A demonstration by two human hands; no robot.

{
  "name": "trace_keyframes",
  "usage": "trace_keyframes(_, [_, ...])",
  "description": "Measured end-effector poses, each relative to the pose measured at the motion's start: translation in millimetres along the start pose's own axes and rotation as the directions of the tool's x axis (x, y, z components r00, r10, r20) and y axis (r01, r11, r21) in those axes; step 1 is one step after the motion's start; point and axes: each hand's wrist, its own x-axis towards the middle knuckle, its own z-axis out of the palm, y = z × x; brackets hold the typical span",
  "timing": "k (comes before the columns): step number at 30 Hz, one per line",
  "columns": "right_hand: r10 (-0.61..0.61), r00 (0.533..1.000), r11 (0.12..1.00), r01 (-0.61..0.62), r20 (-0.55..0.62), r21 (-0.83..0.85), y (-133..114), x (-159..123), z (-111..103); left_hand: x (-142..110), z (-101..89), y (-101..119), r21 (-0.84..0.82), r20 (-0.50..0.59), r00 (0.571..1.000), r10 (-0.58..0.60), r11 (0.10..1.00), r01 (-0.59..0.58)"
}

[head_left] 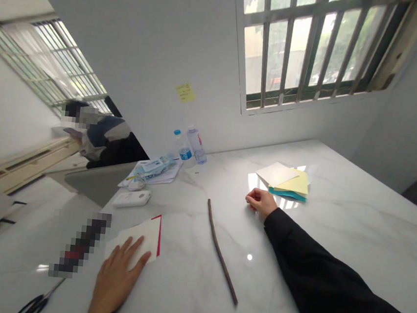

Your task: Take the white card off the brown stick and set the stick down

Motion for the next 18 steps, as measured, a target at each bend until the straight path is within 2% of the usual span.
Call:
trace_keyframes(4, [0.004, 1.000, 0.999, -0.004, 0.014, 0.032, 5, 2, -1, 1, -16.2, 11, -0.120, -0.047, 0.998, -0.043, 0.992, 0.037])
trace_keyframes(6, [0.008, 1.000, 0.999, -0.009, 0.023, 0.041, 8, 4, -2, -2, -24.7, 15, -0.200, -0.053, 0.987, -0.150, 0.970, 0.137])
trace_keyframes(9, [0.013, 1.000, 0.999, -0.015, 0.027, 0.051, 13, 7, -4, -6, -33.0, 18, -0.308, -0.102, 0.946, -0.308, 0.914, 0.265])
trace_keyframes(12, [0.016, 1.000, 0.998, -0.017, 0.022, 0.068, 15, 9, -4, -10, -34.8, 16, -0.386, -0.208, 0.911, -0.357, 0.885, 0.260])
trace_keyframes(15, [0.011, 1.000, 0.997, -0.014, 0.029, 0.080, 14, 9, -4, -13, -39.2, 18, -0.417, -0.270, 0.880, -0.391, 0.871, 0.259])
trace_keyframes(18, [0.001, 0.999, 0.997, -0.004, 0.048, 0.076, 12, 8, -4, -18, -57.3, 33, -0.445, -0.408, 0.809, -0.423, 0.866, 0.228])
